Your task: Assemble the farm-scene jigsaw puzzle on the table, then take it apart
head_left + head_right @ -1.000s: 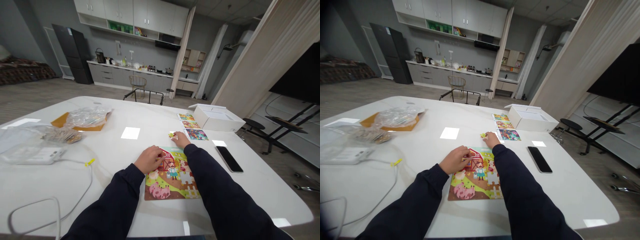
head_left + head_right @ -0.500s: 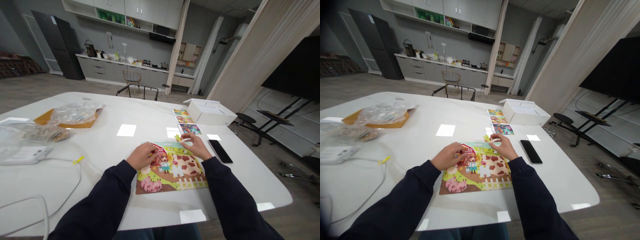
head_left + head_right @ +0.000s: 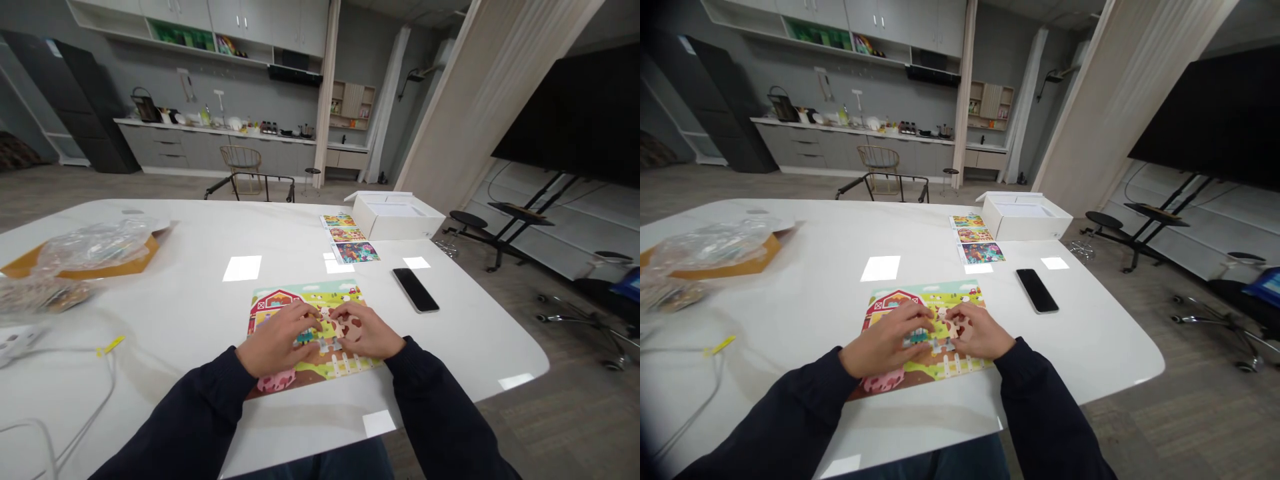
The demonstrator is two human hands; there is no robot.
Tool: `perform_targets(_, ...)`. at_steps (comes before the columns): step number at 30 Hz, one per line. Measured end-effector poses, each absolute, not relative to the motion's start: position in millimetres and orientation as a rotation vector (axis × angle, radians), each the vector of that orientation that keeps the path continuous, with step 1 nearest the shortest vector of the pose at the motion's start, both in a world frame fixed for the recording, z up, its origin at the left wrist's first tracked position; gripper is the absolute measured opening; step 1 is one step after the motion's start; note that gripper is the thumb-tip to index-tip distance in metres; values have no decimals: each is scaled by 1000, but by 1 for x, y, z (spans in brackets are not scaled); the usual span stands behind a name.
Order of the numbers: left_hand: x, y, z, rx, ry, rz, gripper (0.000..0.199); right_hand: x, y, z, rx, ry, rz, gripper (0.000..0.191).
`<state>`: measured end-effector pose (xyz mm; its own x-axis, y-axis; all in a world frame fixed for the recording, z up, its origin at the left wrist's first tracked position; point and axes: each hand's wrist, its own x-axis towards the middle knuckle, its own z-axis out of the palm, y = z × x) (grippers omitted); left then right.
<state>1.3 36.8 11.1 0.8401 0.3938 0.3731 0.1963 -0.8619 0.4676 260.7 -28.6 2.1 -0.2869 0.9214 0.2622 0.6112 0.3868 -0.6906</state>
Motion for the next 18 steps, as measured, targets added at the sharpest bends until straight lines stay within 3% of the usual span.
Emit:
perform_targets(10,4,34,4,2630,340,503,19,260,-26,-1,-1209,-2148,597,31)
perform_targets(18,4,34,4,2612,372,468,20,261,-24,-5,-1215,-2090,694,31)
